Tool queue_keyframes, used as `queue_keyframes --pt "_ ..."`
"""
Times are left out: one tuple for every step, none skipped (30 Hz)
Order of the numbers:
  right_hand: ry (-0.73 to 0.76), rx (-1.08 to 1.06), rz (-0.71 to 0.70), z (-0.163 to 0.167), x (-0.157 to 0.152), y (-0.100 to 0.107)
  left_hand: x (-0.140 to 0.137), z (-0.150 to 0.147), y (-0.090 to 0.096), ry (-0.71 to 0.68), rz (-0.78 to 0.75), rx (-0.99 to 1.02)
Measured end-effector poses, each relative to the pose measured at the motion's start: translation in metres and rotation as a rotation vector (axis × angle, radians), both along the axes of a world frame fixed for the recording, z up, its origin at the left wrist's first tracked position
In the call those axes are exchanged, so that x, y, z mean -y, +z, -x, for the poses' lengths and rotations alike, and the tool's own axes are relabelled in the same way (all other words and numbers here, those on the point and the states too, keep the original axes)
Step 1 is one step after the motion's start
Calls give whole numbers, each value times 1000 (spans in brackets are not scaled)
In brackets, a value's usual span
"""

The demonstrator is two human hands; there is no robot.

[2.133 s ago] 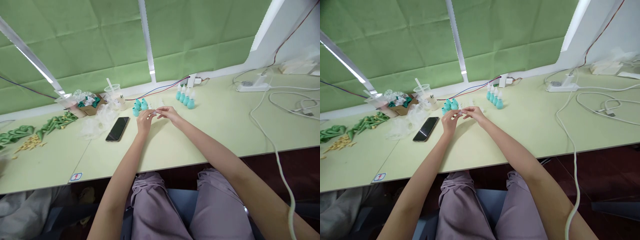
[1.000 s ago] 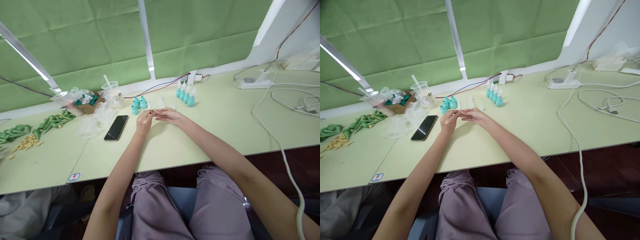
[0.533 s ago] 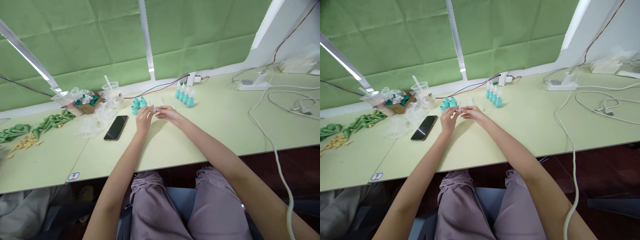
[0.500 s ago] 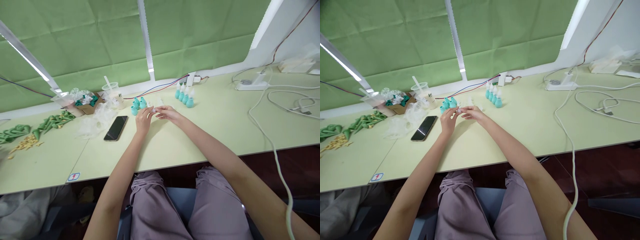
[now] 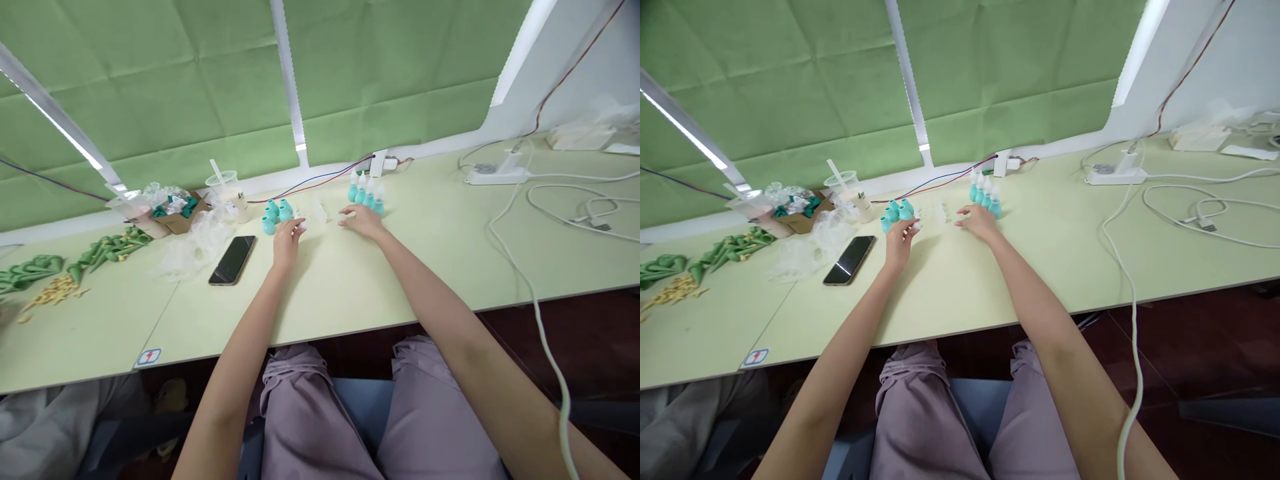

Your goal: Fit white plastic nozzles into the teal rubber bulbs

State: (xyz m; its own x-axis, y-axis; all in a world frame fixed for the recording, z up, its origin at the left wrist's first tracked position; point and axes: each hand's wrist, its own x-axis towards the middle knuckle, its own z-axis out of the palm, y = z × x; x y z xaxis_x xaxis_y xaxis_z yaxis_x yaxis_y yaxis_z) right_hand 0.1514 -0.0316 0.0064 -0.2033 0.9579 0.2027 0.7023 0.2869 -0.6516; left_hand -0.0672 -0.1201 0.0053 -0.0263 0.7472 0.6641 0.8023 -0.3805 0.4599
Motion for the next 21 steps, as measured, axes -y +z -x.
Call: queue_keyframes --pt "11 35 9 2 2 -1 0 0 0 -4 9 20" --pt "20 64 9 3 3 -2 0 -1 1 -6 16 41" --pt "27 86 3 5 4 -3 0 -1 1 -8 24 64" --pt "31 95 -8 6 4 -3 0 -1 2 -9 33 88" --pt "38 91 -24 7 5 -4 0 -1 2 -8 43 116" --pt "52 75 -40 9 5 -4 0 -2 3 -7 55 147" --pt "77 51 -54 10 5 -4 0 -3 3 -5 67 180" --pt "118 25 -67 13 5 -4 1 -3 4 -4 77 214" --pt "172 -4 -82 15 6 -3 1 -4 5 -4 84 245" --pt "236 -33 -102 18 8 -2 2 -5 5 -5 86 274" --pt "302 -59 -124 22 9 0 2 -5 6 -6 86 296" --pt "362 -82 -147 25 12 1 2 -6 6 -8 85 314" --pt "410 -99 -169 29 14 3 2 -6 7 -9 85 327" --pt "445 -109 -191 32 16 4 2 -5 7 -10 88 336" --pt "467 -111 -210 34 18 6 2 -5 7 -11 94 342" --pt "480 -102 -225 35 19 7 1 -4 7 -11 100 343" --pt "487 -85 -237 36 21 7 1 -4 7 -12 104 342" --pt "490 -63 -248 36 21 8 1 -3 7 -13 107 340" --pt "490 -40 -259 36 22 8 1 -3 7 -15 109 339" --pt "488 -16 -271 36 23 8 0 -2 7 -19 112 340" --pt "486 9 -284 35 24 9 0 -2 7 -25 114 342"
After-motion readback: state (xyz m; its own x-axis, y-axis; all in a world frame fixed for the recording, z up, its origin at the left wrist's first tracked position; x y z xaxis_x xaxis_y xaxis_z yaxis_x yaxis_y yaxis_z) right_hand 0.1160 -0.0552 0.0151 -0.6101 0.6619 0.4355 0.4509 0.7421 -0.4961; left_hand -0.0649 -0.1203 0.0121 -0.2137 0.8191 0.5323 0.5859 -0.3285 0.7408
